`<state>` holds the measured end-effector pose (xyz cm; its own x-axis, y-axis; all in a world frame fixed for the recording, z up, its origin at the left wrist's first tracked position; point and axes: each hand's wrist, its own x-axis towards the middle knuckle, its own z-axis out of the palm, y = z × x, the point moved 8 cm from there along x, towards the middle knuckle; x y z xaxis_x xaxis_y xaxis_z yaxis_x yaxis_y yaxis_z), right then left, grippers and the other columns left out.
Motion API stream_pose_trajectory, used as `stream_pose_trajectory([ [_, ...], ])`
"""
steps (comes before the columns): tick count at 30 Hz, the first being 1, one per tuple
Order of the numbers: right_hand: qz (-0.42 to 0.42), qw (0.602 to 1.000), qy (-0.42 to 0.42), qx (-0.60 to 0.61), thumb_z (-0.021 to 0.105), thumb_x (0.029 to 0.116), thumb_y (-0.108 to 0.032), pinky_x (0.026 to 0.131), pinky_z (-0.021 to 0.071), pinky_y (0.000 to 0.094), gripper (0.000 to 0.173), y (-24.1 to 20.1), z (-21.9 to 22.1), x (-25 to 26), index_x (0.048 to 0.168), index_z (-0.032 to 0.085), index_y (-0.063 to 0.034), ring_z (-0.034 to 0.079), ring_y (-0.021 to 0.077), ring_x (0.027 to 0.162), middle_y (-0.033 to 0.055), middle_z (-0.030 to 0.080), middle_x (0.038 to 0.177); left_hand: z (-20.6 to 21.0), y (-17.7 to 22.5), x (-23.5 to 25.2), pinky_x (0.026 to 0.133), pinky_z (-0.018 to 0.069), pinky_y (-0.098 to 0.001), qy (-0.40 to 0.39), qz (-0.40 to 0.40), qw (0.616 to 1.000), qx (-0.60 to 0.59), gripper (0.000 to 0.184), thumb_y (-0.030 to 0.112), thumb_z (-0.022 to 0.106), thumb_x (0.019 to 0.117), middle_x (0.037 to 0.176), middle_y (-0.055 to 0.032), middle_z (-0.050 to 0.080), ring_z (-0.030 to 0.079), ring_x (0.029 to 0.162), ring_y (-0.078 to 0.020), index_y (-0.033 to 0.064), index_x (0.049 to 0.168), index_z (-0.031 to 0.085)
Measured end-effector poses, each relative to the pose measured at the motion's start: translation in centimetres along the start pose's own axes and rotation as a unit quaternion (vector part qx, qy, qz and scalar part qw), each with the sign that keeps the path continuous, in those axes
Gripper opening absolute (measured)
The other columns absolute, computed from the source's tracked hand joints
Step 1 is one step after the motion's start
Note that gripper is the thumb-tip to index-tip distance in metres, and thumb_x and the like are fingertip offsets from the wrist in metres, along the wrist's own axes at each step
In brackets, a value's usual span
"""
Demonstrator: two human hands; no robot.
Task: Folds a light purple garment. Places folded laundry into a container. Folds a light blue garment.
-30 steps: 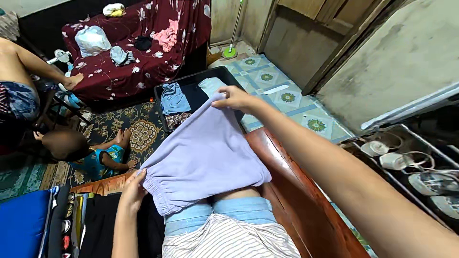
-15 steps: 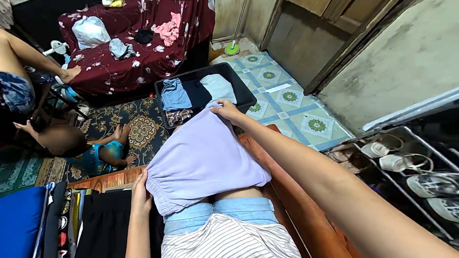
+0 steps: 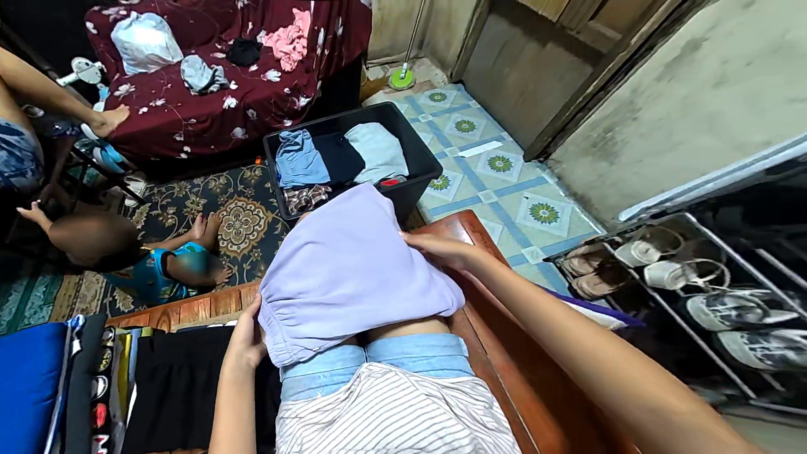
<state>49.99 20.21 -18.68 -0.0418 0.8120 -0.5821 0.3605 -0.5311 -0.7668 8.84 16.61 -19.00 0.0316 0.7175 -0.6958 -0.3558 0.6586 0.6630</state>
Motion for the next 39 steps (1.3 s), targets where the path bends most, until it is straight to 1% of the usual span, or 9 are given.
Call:
stream_pose_trajectory([
  [5, -0.009, 0.995, -0.075, 0.058, 0.038, 0.108, -0.052, 0.1, 0.0507, 0.0448, 0.058, 3.6, 0.8, -4.2, 0.144, 0.052, -0.0085, 0.062, 0.0204, 0.115, 0.0124, 0.064, 0.128, 0.9, 0.9, -1.6, 0.082, 0.0607, -0.0407, -0.01, 0.025, 0.999, -0.021, 0.043, 0.046, 0.044, 0.1066, 0.109, -0.0078, 0.072, 0.072, 0.098, -0.0193, 0.0136, 0.129, 0.061],
  [9, -0.004, 0.989, -0.118, 0.089, 0.053, 0.1056, -0.033, 0.084, 0.0586, 0.039, 0.045, 5.2, 1.0, -6.4, 0.144, 0.046, -0.0114, 0.068, 0.0177, 0.097, 0.0099, 0.067, 0.113, 1.1, 0.7, -3.0, 0.081, 0.0615, -0.0411, -0.021, 0.027, 0.999, 0.0, 0.045, 0.047, 0.04, 0.1078, 0.11, -0.009, 0.072, 0.072, 0.097, -0.0205, 0.0134, 0.131, 0.059],
  [14, -0.005, 0.968, -0.013, 0.249, 0.063, 0.0964, 0.0, 0.08, 0.0594, 0.0273, 0.041, 6.7, -1.5, -8.7, 0.134, 0.048, -0.0051, 0.069, 0.0108, 0.087, 0.0058, 0.068, 0.104, 2.3, 0.2, -3.4, 0.08, 0.0613, -0.0407, 0.005, 0.059, 0.998, -0.006, 0.038, 0.038, 0.044, 0.1081, 0.107, -0.0094, 0.072, 0.072, 0.095, -0.0193, 0.0114, 0.13, 0.059],
  [20, -0.093, 0.947, 0.002, 0.306, 0.051, 0.1029, -0.009, 0.06, 0.0522, 0.0131, 0.013, 3.4, -5.1, -11.1, 0.112, 0.057, -0.0159, 0.063, -0.002, 0.066, -0.0061, 0.07, 0.086, 4.3, 6.2, -6.3, 0.081, 0.0614, -0.0357, 0.015, 0.188, 0.982, 0.006, 0.036, 0.032, 0.046, 0.1087, 0.113, -0.003, 0.069, 0.07, 0.098, -0.0125, 0.0178, 0.141, 0.047],
  [23, -0.117, 0.939, 0.018, 0.322, 0.052, 0.1034, -0.012, 0.061, 0.0531, 0.0134, 0.013, 2.0, -6.4, -11.2, 0.114, 0.058, -0.016, 0.064, -0.0011, 0.067, -0.0045, 0.071, 0.086, 4.3, 8.1, -7.3, 0.08, 0.0623, -0.0329, 0.017, 0.221, 0.975, 0.021, 0.034, 0.031, 0.046, 0.1091, 0.112, -0.0017, 0.07, 0.071, 0.098, -0.0107, 0.0189, 0.141, 0.046],
  [28, -0.017, 0.943, 0.103, 0.316, 0.047, 0.1091, -0.031, 0.071, 0.057, 0.0272, 0.033, 5.6, -1.7, -10.6, 0.135, 0.05, -0.0101, 0.066, 0.0098, 0.078, 0.0016, 0.069, 0.096, 1.6, 5.1, -3.0, 0.075, 0.0618, -0.0383, 0.04, 0.123, 0.992, -0.007, 0.031, 0.037, 0.045, 0.1074, 0.102, -0.0043, 0.071, 0.071, 0.09, -0.0151, 0.0153, 0.125, 0.058],
  [33, 0.067, 0.919, 0.097, 0.375, 0.049, 0.1065, -0.046, 0.068, 0.0553, 0.0222, 0.043, 8.3, 4.3, -10.3, 0.126, 0.058, -0.0088, 0.063, 0.0066, 0.077, 0.0013, 0.064, 0.099, 0.9, 0.9, -0.6, 0.075, 0.0607, -0.0451, 0.027, 0.013, 0.999, -0.013, 0.05, 0.051, 0.04, 0.1058, 0.103, -0.011, 0.072, 0.072, 0.09, -0.0221, 0.0095, 0.126, 0.059],
  [36, 0.074, 0.932, 0.082, 0.346, 0.038, 0.1035, -0.064, 0.081, 0.0515, 0.0335, 0.063, 7.8, 3.9, -9.2, 0.136, 0.055, -0.0125, 0.062, 0.0144, 0.097, 0.0049, 0.064, 0.117, 1.1, 0.6, -0.1, 0.08, 0.0598, -0.0469, 0.011, -0.002, 1.0, 0.015, 0.056, 0.056, 0.037, 0.1057, 0.107, -0.0111, 0.071, 0.071, 0.095, -0.023, 0.0098, 0.129, 0.058],
  [39, 0.048, 0.946, 0.106, 0.303, 0.06, 0.1003, -0.051, 0.077, 0.0536, 0.0331, 0.055, 6.3, 3.4, -7.6, 0.134, 0.055, -0.0079, 0.064, 0.0153, 0.093, 0.0084, 0.067, 0.111, 1.7, 1.2, 0.5, 0.079, 0.0597, -0.0467, 0.013, 0.008, 1.0, 0.026, 0.05, 0.052, 0.037, 0.1069, 0.106, -0.0098, 0.071, 0.071, 0.094, -0.0224, 0.0125, 0.128, 0.059],
])
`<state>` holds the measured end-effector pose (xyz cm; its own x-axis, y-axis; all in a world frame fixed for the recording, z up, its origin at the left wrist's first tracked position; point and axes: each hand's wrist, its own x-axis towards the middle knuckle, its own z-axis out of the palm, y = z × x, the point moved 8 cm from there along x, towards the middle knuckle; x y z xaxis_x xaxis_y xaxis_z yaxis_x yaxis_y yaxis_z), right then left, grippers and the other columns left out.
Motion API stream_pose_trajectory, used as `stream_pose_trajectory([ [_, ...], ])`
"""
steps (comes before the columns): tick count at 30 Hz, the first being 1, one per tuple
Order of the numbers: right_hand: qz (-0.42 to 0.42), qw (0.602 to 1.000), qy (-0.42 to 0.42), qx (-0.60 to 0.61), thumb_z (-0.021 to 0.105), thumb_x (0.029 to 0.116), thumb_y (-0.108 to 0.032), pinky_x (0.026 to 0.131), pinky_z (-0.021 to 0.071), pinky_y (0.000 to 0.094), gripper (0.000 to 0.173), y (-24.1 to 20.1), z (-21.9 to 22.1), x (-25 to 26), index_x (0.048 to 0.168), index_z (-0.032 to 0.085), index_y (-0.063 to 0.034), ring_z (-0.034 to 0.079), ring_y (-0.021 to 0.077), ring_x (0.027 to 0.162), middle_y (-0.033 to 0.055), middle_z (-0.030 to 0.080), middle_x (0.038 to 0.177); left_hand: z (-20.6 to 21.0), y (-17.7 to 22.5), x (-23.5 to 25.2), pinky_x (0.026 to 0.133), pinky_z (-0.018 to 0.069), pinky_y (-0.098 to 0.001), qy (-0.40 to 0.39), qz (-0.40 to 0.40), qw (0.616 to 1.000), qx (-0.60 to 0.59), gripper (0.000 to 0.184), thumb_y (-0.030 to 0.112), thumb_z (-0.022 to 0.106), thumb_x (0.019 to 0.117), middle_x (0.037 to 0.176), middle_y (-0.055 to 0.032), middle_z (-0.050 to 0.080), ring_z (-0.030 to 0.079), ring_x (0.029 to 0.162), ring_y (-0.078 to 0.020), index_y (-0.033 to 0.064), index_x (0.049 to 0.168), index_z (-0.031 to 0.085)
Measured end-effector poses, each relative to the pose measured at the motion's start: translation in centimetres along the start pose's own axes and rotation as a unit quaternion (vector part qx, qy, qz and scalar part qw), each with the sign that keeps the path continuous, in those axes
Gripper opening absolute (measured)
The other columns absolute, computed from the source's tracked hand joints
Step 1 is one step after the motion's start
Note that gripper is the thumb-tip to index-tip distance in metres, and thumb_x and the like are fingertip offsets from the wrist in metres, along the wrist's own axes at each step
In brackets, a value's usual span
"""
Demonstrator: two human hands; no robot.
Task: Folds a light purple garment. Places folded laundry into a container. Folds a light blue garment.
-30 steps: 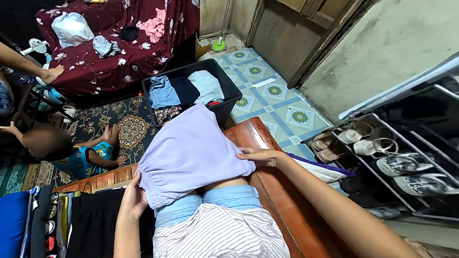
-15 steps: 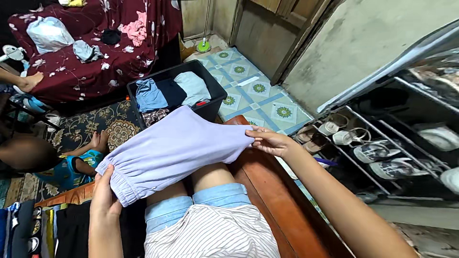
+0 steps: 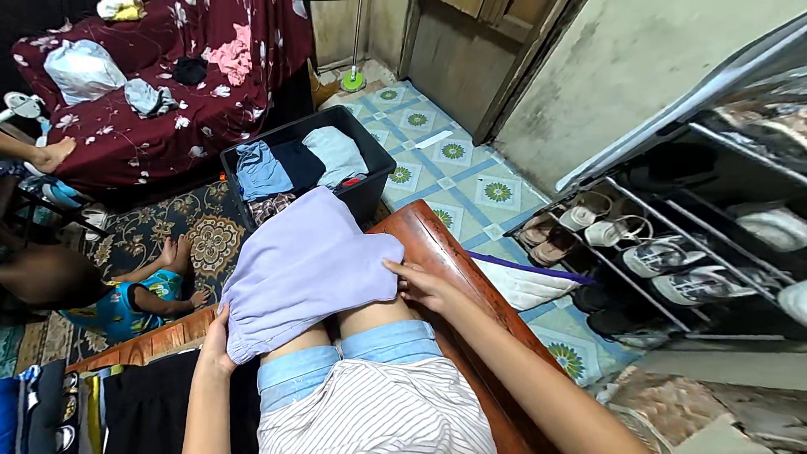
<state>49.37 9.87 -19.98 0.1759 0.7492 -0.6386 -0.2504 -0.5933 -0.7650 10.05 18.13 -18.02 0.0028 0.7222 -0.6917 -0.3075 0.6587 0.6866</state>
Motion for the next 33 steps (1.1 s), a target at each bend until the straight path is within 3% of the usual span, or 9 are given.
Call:
stream_pose_trajectory([
  [3, -0.043, 0.996, 0.027, 0.076, 0.07, 0.0968, -0.022, 0.074, 0.0569, 0.0309, 0.042, -1.8, 0.6, -0.4, 0.131, 0.052, -0.0048, 0.067, 0.014, 0.084, 0.0081, 0.068, 0.101, 0.0, 1.4, -0.4, 0.076, 0.0601, -0.0432, 0.022, 0.063, 0.998, -0.018, 0.035, 0.039, 0.038, 0.1091, 0.106, -0.0081, 0.07, 0.071, 0.092, -0.0199, 0.0171, 0.132, 0.054],
  [7, -0.13, 0.982, 0.027, 0.131, 0.06, 0.1, -0.01, 0.078, 0.0587, 0.0302, 0.041, -5.7, -0.7, -2.7, 0.138, 0.046, -0.0089, 0.068, 0.012, 0.093, 0.0056, 0.066, 0.11, -0.2, 4.0, -4.1, 0.085, 0.0592, -0.039, 0.042, 0.18, 0.983, -0.008, 0.047, 0.019, 0.048, 0.1075, 0.124, -0.0076, 0.063, 0.067, 0.105, -0.0167, 0.0215, 0.152, 0.032],
  [13, -0.201, 0.974, 0.07, 0.081, 0.06, 0.1003, -0.01, 0.076, 0.0587, 0.0284, 0.037, -11.2, -4.0, -2.7, 0.133, 0.043, -0.0091, 0.068, 0.0093, 0.084, 0.0033, 0.066, 0.1, 1.1, 1.5, -10.9, 0.056, 0.061, -0.0349, 0.066, 0.18, 0.981, -0.003, 0.058, 0.013, 0.051, 0.106, 0.105, -0.0134, 0.067, 0.072, 0.074, -0.0204, 0.0225, 0.155, 0.022],
  [16, -0.186, 0.973, 0.137, -0.023, 0.062, 0.0979, -0.015, 0.077, 0.0557, 0.0358, 0.048, -10.3, -6.7, -0.4, 0.14, 0.042, -0.0049, 0.065, 0.0163, 0.088, 0.0125, 0.064, 0.108, 1.9, -2.9, -12.7, 0.061, 0.0627, -0.0436, 0.027, 0.094, 0.995, -0.022, 0.058, 0.008, 0.049, 0.1045, 0.107, -0.0193, 0.066, 0.073, 0.08, -0.0293, 0.0175, 0.154, 0.021],
  [19, -0.225, 0.918, 0.235, -0.225, 0.061, 0.0992, -0.015, 0.095, 0.0506, 0.0565, 0.053, -9.8, -8.0, -1.5, 0.144, 0.042, 0.0047, 0.062, 0.0385, 0.113, 0.0285, 0.058, 0.131, 1.8, -5.3, -13.1, 0.063, 0.0636, -0.043, 0.01, 0.069, 0.998, -0.004, 0.05, 0.002, 0.053, 0.1026, 0.106, -0.0206, 0.068, 0.073, 0.081, -0.0301, 0.0101, 0.146, 0.031],
  [21, -0.319, 0.858, 0.255, -0.311, 0.063, 0.0938, -0.008, 0.097, 0.0469, 0.0643, 0.051, -10.3, -5.5, -5.4, 0.14, 0.047, 0.0078, 0.057, 0.0487, 0.119, 0.034, 0.053, 0.132, 1.5, -5.3, -12.8, 0.064, 0.0646, -0.042, -0.007, 0.073, 0.997, 0.01, 0.044, 0.006, 0.051, 0.1045, 0.107, -0.0202, 0.068, 0.074, 0.081, -0.03, 0.008, 0.145, 0.034],
  [26, -0.486, 0.794, 0.009, -0.366, 0.067, 0.0952, -0.03, 0.086, 0.0582, 0.0419, 0.034, -5.0, 10.1, -14.3, 0.119, 0.068, -0.006, 0.066, 0.02, 0.103, 0.0089, 0.068, 0.113, 1.1, -3.9, -12.2, 0.076, 0.0633, -0.0418, -0.041, 0.096, 0.994, 0.034, 0.038, 0.018, 0.043, 0.1072, 0.111, -0.0207, 0.069, 0.073, 0.089, -0.0285, 0.0045, 0.142, 0.043],
  [30, -0.568, 0.726, -0.108, -0.373, 0.072, 0.0913, -0.045, 0.091, 0.0558, 0.0398, 0.047, -3.5, 19.3, -15.8, 0.13, 0.068, -0.0177, 0.061, 0.0196, 0.115, 0.0042, 0.065, 0.129, 1.4, -2.8, -13.2, 0.087, 0.059, -0.0379, -0.082, 0.163, 0.981, 0.07, 0.053, 0.006, 0.053, 0.0899, 0.124, -0.0177, 0.065, 0.068, 0.103, -0.0243, 0.0025, 0.143, 0.049],
  [33, -0.578, 0.697, -0.133, -0.403, 0.076, 0.0883, -0.034, 0.084, 0.0578, 0.0418, 0.054, -4.3, 23.2, -14.5, 0.139, 0.064, -0.0202, 0.062, 0.0242, 0.112, 0.0074, 0.063, 0.129, 1.2, -2.2, -13.9, 0.087, 0.0585, -0.035, -0.052, 0.21, 0.973, 0.077, 0.043, 0.002, 0.055, 0.0961, 0.12, -0.016, 0.068, 0.069, 0.101, -0.0215, -0.0005, 0.139, 0.056],
])
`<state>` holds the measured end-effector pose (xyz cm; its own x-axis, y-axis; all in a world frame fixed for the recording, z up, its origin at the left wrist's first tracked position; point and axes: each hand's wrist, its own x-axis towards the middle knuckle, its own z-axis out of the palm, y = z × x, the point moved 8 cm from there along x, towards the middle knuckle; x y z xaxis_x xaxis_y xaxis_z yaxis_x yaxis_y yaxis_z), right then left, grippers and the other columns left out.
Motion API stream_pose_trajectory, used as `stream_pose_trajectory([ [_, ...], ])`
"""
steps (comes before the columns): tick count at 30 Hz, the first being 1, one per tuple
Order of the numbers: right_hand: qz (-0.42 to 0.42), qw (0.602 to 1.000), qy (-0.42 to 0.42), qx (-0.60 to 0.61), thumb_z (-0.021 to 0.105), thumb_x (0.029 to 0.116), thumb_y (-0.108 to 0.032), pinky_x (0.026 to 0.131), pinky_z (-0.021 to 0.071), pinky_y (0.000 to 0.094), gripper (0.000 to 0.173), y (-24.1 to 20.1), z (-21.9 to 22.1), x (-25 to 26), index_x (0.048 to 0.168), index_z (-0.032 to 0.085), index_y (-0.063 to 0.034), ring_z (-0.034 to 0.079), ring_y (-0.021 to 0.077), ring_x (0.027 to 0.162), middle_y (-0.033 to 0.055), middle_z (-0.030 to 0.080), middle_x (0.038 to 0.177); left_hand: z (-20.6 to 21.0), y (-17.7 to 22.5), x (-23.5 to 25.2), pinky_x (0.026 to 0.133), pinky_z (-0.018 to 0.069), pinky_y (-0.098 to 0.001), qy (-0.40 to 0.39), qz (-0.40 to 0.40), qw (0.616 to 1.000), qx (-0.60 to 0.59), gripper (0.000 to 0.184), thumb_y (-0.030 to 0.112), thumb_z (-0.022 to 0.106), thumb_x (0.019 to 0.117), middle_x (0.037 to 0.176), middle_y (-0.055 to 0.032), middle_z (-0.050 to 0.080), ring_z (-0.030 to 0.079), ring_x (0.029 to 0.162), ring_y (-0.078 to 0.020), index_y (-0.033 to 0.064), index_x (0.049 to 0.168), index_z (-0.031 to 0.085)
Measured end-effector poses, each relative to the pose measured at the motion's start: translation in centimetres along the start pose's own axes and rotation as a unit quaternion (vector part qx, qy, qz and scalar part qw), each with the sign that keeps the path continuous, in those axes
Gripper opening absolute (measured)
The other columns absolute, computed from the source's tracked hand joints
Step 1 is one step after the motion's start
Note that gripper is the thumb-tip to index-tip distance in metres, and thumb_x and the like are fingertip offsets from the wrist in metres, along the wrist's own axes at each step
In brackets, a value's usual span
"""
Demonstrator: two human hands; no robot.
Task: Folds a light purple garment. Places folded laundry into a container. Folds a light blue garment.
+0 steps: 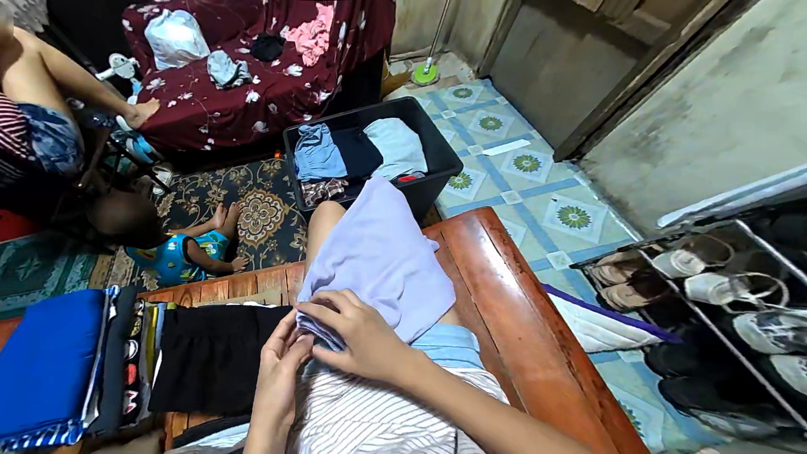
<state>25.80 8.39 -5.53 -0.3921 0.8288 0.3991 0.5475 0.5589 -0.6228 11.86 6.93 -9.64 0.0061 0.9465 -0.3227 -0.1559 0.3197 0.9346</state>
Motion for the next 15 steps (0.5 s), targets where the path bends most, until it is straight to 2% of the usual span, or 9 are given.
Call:
stream_pose_trajectory([
  [2, 0.009, 1.0, 0.005, 0.019, 0.076, 0.0899, -0.026, 0.084, 0.0586, 0.04, 0.045, 0.5, 0.4, 1.1, 0.133, 0.068, -0.0172, 0.064, 0.0235, 0.107, 0.0076, 0.066, 0.12, -0.6, -0.1, 0.2, 0.087, 0.0593, -0.0345, 0.051, 0.035, 0.998, 0.01, 0.032, 0.001, 0.057, 0.1001, 0.112, -0.0145, 0.071, 0.07, 0.096, -0.0204, -0.0029, 0.132, 0.061],
  [4, 0.021, 0.999, 0.01, 0.041, 0.074, 0.0909, -0.024, 0.086, 0.0576, 0.037, 0.04, 0.9, 0.3, 1.5, 0.13, 0.07, -0.0145, 0.065, 0.0208, 0.104, 0.006, 0.068, 0.113, -0.8, -0.1, 0.6, 0.083, 0.0607, -0.0317, 0.088, 0.064, 0.994, 0.009, 0.026, -0.002, 0.06, 0.0982, 0.102, -0.0126, 0.073, 0.072, 0.088, -0.0173, -0.0046, 0.124, 0.065],
  [6, 0.022, 0.998, 0.02, 0.055, 0.072, 0.0925, -0.023, 0.085, 0.0575, 0.0342, 0.038, 0.9, -0.1, 1.0, 0.129, 0.071, -0.0131, 0.065, 0.0179, 0.101, 0.0052, 0.068, 0.11, -0.8, -0.2, 0.8, 0.081, 0.0612, -0.0304, 0.098, 0.081, 0.992, 0.008, 0.024, -0.001, 0.063, 0.0966, 0.098, -0.0113, 0.074, 0.072, 0.085, -0.0164, -0.0039, 0.12, 0.068],
  [7, 0.028, 0.997, 0.024, 0.068, 0.07, 0.0934, -0.022, 0.084, 0.0577, 0.0319, 0.036, 1.0, -0.4, 0.7, 0.128, 0.072, -0.0129, 0.065, 0.0151, 0.099, 0.0044, 0.067, 0.108, -1.0, -0.2, 0.9, 0.081, 0.0617, -0.0312, 0.094, 0.089, 0.992, 0.008, 0.024, 0.0, 0.064, 0.0962, 0.099, -0.0117, 0.075, 0.073, 0.085, -0.0174, -0.0034, 0.12, 0.069],
  [10, 0.045, 0.994, 0.039, 0.087, 0.065, 0.0906, -0.015, 0.07, 0.0566, 0.0247, 0.033, 1.3, -1.2, 0.1, 0.122, 0.074, -0.0118, 0.063, 0.0071, 0.083, 0.0018, 0.067, 0.102, -1.5, -0.1, 1.3, 0.083, 0.0618, -0.0334, 0.073, 0.087, 0.994, 0.006, 0.028, 0.001, 0.065, 0.0957, 0.104, -0.0133, 0.074, 0.073, 0.088, -0.0199, -0.0031, 0.123, 0.068],
  [15, 0.055, 0.995, 0.045, 0.069, 0.061, 0.0895, -0.01, 0.06, 0.0527, 0.0229, 0.032, 1.6, -1.7, 0.5, 0.118, 0.075, -0.0116, 0.058, 0.0058, 0.071, 0.0017, 0.064, 0.099, -1.8, 0.1, 1.6, 0.081, 0.0625, -0.0342, 0.065, 0.092, 0.994, -0.012, 0.026, -0.001, 0.063, 0.0965, 0.102, -0.0143, 0.074, 0.074, 0.085, -0.021, -0.0033, 0.121, 0.069],
])
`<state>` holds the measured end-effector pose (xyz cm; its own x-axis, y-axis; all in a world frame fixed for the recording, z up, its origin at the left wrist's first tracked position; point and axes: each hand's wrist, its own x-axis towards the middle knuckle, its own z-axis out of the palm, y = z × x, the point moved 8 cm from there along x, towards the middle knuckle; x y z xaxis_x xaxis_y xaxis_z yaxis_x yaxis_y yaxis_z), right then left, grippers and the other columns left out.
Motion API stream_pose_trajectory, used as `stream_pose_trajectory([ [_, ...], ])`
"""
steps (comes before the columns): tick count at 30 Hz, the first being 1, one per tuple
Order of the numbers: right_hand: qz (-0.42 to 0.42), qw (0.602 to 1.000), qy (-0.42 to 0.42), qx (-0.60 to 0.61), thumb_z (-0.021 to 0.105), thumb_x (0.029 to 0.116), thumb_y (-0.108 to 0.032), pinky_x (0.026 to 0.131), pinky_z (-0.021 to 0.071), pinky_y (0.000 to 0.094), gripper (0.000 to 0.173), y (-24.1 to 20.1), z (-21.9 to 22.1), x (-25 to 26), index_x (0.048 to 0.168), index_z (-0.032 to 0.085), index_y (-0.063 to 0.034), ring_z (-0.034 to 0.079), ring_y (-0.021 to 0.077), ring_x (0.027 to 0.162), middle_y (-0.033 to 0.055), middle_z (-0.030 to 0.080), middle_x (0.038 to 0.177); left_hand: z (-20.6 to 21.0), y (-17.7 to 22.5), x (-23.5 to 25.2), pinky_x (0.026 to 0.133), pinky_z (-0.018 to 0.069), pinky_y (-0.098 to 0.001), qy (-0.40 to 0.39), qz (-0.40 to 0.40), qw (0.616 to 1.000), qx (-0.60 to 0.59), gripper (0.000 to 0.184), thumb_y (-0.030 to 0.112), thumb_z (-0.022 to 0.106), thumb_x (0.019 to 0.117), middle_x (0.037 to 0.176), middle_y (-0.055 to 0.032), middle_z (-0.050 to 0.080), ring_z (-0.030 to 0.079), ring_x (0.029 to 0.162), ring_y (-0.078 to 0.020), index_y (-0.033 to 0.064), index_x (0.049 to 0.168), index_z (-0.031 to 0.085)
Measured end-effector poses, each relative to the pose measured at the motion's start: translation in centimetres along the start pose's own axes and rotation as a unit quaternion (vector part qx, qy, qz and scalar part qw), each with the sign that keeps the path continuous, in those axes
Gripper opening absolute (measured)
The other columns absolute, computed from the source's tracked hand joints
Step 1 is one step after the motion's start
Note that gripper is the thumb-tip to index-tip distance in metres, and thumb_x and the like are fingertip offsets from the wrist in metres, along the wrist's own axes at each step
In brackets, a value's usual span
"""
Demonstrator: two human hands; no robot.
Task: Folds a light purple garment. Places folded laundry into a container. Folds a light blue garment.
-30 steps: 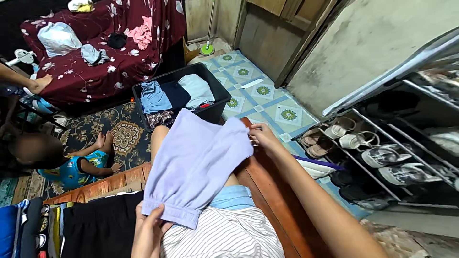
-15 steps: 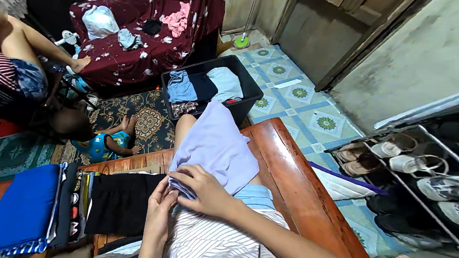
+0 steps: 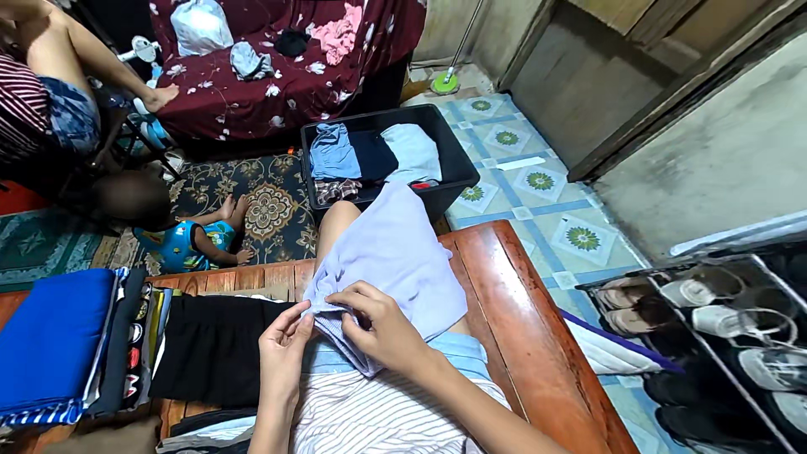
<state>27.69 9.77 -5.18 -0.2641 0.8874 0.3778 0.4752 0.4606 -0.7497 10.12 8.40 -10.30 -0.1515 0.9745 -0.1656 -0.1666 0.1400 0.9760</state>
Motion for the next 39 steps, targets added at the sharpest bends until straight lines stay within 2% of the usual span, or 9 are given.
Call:
stream_pose_trajectory([
  [6, -0.012, 0.999, -0.005, -0.043, 0.062, 0.0886, -0.009, 0.061, 0.0544, 0.025, 0.033, -1.1, -0.5, 0.5, 0.118, 0.076, -0.0118, 0.06, 0.0082, 0.072, 0.0033, 0.063, 0.099, 0.0, 0.5, 0.1, 0.081, 0.0625, -0.0351, -0.001, 0.002, 1.0, -0.018, 0.023, 0.0, 0.061, 0.0976, 0.101, -0.0138, 0.073, 0.073, 0.084, -0.0205, -0.0032, 0.118, 0.07],
  [10, -0.027, 0.998, -0.017, -0.061, 0.066, 0.0936, -0.025, 0.076, 0.0581, 0.0307, 0.036, -1.7, 1.0, 0.1, 0.128, 0.072, -0.0149, 0.064, 0.0148, 0.094, 0.0052, 0.065, 0.108, 0.0, 0.8, 0.1, 0.079, 0.062, -0.033, 0.0, 0.014, 1.0, -0.006, 0.023, 0.002, 0.058, 0.0994, 0.099, -0.0135, 0.074, 0.072, 0.083, -0.0198, -0.0024, 0.117, 0.072],
  [14, -0.044, 0.992, -0.029, -0.114, 0.076, 0.0857, -0.039, 0.084, 0.0533, 0.037, 0.057, -1.9, 2.6, -0.7, 0.139, 0.066, -0.0208, 0.058, 0.0206, 0.107, 0.0058, 0.062, 0.122, -0.2, 1.3, -0.3, 0.079, 0.0624, -0.0339, -0.014, 0.018, 1.0, 0.002, 0.028, 0.004, 0.052, 0.1024, 0.103, -0.0148, 0.073, 0.073, 0.085, -0.0206, -0.0013, 0.124, 0.069],
  [19, -0.038, 0.993, 0.008, -0.107, 0.075, 0.0814, -0.009, 0.088, 0.0556, 0.0386, 0.066, -0.8, 2.3, -1.1, 0.145, 0.06, -0.019, 0.059, 0.0254, 0.111, 0.0091, 0.06, 0.127, 0.6, 2.2, -0.5, 0.082, 0.0632, -0.0348, -0.088, 0.103, 0.987, 0.084, 0.051, -0.001, 0.058, 0.0946, 0.099, -0.0118, 0.076, 0.075, 0.086, -0.0213, 0.0035, 0.145, 0.052],
  [25, -0.053, 0.998, 0.041, -0.02, 0.068, 0.0786, -0.005, 0.095, 0.0556, 0.0343, 0.056, -1.2, -1.5, -0.3, 0.134, 0.064, -0.0034, 0.065, 0.0181, 0.113, 0.0077, 0.068, 0.125, 3.3, 5.5, 1.4, 0.083, 0.0569, -0.0278, -0.18, 0.316, 0.878, 0.311, 0.064, 0.024, 0.078, 0.0879, 0.113, 0.0008, 0.07, 0.066, 0.094, -0.008, 0.0173, 0.148, 0.055],
  [30, -0.072, 0.996, 0.042, 0.014, 0.072, 0.0756, -0.002, 0.09, 0.0589, 0.029, 0.057, -2.9, -6.0, 0.9, 0.13, 0.054, -0.0001, 0.068, 0.0123, 0.106, 0.0085, 0.068, 0.117, 7.7, 10.7, 3.4, 0.098, 0.0449, -0.0365, -0.277, 0.413, 0.799, 0.339, 0.029, 0.029, 0.081, 0.0799, 0.116, 0.0009, 0.057, 0.052, 0.114, -0.0153, 0.0251, 0.108, 0.077],
  [33, -0.048, 0.992, 0.094, -0.076, 0.076, 0.0728, -0.009, 0.092, 0.058, 0.0329, 0.068, -2.8, -8.1, 0.1, 0.136, 0.052, -0.0037, 0.063, 0.0172, 0.114, 0.0087, 0.063, 0.126, 11.0, 13.2, 4.3, 0.11, 0.0455, -0.0419, -0.367, 0.44, 0.764, 0.297, 0.02, 0.024, 0.078, 0.0868, 0.128, -0.0016, 0.066, 0.056, 0.128, -0.0169, 0.0137, 0.103, 0.074],
  [36, 0.02, 0.977, 0.134, -0.165, 0.076, 0.0721, -0.016, 0.078, 0.0595, 0.0462, 0.061, -0.4, -10.8, -0.9, 0.13, 0.06, -0.0037, 0.068, 0.0266, 0.101, 0.0122, 0.068, 0.116, 14.5, 15.0, 5.9, 0.097, 0.0558, -0.0295, -0.425, 0.449, 0.744, 0.254, 0.027, 0.016, 0.078, 0.0882, 0.111, -0.0065, 0.072, 0.067, 0.107, -0.011, 0.0001, 0.109, 0.07],
  [39, 0.091, 0.977, 0.122, -0.151, 0.069, 0.0857, -0.02, 0.071, 0.0565, 0.0555, 0.037, 2.4, -16.2, 1.1, 0.119, 0.07, -0.0036, 0.071, 0.0287, 0.085, 0.0138, 0.073, 0.097, 18.2, 17.0, 8.4, 0.09, 0.0571, -0.0279, -0.431, 0.454, 0.73, 0.275, 0.031, 0.019, 0.074, 0.0927, 0.104, -0.0076, 0.072, 0.069, 0.095, -0.0082, -0.0017, 0.115, 0.068],
])
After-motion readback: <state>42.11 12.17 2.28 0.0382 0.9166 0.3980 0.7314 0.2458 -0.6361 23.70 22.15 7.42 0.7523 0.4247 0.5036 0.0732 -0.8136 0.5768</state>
